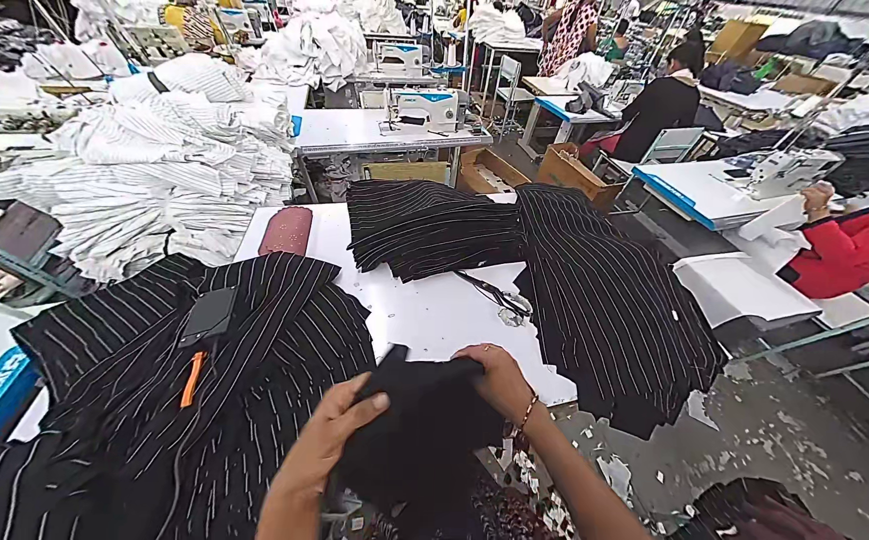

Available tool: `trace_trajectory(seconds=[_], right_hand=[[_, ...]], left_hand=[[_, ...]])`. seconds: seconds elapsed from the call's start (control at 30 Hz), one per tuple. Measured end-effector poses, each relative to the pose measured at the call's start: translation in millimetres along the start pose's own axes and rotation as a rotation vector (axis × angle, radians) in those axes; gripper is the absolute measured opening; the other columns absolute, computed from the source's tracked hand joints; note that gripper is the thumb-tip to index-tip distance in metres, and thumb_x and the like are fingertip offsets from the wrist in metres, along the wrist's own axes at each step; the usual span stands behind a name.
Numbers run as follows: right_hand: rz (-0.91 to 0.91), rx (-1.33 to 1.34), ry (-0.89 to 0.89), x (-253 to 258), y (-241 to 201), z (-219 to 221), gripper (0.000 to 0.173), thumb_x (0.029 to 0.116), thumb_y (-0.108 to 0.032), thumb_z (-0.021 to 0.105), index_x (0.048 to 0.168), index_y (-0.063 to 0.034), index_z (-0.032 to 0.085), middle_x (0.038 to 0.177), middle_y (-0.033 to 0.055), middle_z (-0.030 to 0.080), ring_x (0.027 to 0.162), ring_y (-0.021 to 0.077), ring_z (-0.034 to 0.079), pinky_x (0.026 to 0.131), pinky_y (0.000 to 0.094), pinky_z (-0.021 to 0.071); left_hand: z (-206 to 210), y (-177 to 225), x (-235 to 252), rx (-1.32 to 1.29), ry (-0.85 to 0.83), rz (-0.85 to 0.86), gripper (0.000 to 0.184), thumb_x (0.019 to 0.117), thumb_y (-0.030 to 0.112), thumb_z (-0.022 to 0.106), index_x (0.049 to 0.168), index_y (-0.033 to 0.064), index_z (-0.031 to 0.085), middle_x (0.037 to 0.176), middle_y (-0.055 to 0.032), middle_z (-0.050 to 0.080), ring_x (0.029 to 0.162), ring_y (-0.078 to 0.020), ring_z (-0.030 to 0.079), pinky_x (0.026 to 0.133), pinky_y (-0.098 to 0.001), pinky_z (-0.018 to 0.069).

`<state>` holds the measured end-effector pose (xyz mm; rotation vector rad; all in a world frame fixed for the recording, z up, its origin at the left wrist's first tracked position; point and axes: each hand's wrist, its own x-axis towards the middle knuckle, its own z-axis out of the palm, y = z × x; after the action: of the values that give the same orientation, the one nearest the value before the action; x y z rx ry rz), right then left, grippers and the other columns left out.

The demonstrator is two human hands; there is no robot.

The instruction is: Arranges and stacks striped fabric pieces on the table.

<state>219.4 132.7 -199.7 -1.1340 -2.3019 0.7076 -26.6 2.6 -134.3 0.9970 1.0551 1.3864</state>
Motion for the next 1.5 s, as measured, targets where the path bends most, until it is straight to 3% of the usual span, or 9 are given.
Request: trace_trajectory(seconds=[0.17,0.3,0.6,0.73,0.97,1.07,1.2,1.4,1.5], right_hand=[[0.219,-0.115,0.142,-8,19,-54,0.035,0.0836,0.005,0.066,0.116,-0.0051,0.076,0.109,0.0181,0.076,0.103,0.0388,0.072,0.088,0.0639,0.0537],[0.172,-0.159,0.325,2,8,-101,0.051,0.0768,0.017,0.055,0.115,-0.0082,0.077,0.116,0.0113,0.076,0.108,0.0297,0.072,0.092,0.0539,0.0549],[0.025,0.469,0.447,20,12,-155,0.026,0.0865,0.007,0.056,0.095,-0.0089,0.075,0.092,-0.0112,0.077,0.083,-0.0069,0.069,0.078,0.0141,0.0573],[0.476,0.318,0.18,54,64,-109,0.019,0.0987,-0.005,0.061,0.08,-0.0051,0.059,0.06,-0.0067,0.052,0.05,-0.0004,0.048,0.051,0.0182,0.0432],[0.633,0.104,0.198,125,110,-19,0.032,0.1058,-0.027,0.058,0.114,0.0035,0.066,0.1,0.0153,0.076,0.091,0.0228,0.074,0.086,0.0423,0.0567],[0.276,-0.061,0.15,107,96,28,0.058,0.1013,-0.027,0.06,0.146,0.0078,0.047,0.15,0.0274,0.05,0.142,0.0377,0.047,0.119,0.049,0.0375],[-0.051,-0.116,-0.174,80,65,95,0.051,0.1054,-0.03,0.05,0.15,-0.0052,0.051,0.159,0.0179,0.044,0.149,0.0332,0.04,0.122,0.0495,0.0323],[-0.036,-0.319,-0.461,120,64,122,0.064,0.1077,-0.049,0.034,0.163,-0.0162,0.031,0.171,0.0024,0.023,0.158,0.0216,0.019,0.127,0.0547,0.0103],[0.026,-0.375,-0.454,138,84,108,0.079,0.1041,-0.063,0.031,0.165,-0.0141,0.022,0.172,0.0033,0.017,0.159,0.0212,0.015,0.127,0.0558,0.007]], left_hand=[[-57,-4,-14,0.619,0.289,0.157,0.018,0.0838,0.019,0.072,0.1,0.0121,0.073,0.087,0.0111,0.074,0.08,0.004,0.069,0.075,-0.0175,0.0575],[-67,-40,-9,0.951,0.316,-0.048,0.022,0.0819,-0.004,0.075,0.103,0.0017,0.077,0.102,-0.0178,0.075,0.097,-0.0361,0.072,0.088,-0.0627,0.0517],[-103,13,-15,0.483,0.572,0.358,0.021,0.0908,0.009,0.057,0.1,0.017,0.074,0.096,0.0166,0.074,0.086,0.0085,0.067,0.078,-0.0124,0.0557],[-131,-15,30,0.855,0.595,0.067,0.029,0.0997,0.017,0.061,0.113,-0.0072,0.07,0.109,-0.0233,0.071,0.103,-0.0296,0.068,0.094,-0.0528,0.0494],[-150,-63,138,1.004,0.623,-0.198,0.031,0.1063,0.015,0.051,0.124,-0.0042,0.067,0.124,-0.0274,0.067,0.125,-0.0421,0.06,0.11,-0.0579,0.0399],[-149,-85,153,1.056,0.619,-0.272,0.032,0.1068,0.016,0.049,0.127,-0.0024,0.066,0.127,-0.0256,0.066,0.126,-0.0402,0.06,0.11,-0.0562,0.0414],[-145,-101,159,1.163,0.64,-0.29,0.029,0.1047,0.016,0.053,0.126,0.0012,0.068,0.131,-0.0264,0.062,0.129,-0.0442,0.055,0.109,-0.0631,0.0371],[-71,-160,148,1.433,0.322,0.214,0.034,0.0998,0.016,0.056,0.13,0.0074,0.069,0.141,-0.0173,0.062,0.134,-0.0401,0.056,0.114,-0.0726,0.027],[-79,-178,145,1.485,0.271,-0.043,0.054,0.1045,0.035,0.049,0.152,0.0087,0.049,0.161,-0.0138,0.042,0.149,-0.0363,0.039,0.117,-0.0729,0.0181]])
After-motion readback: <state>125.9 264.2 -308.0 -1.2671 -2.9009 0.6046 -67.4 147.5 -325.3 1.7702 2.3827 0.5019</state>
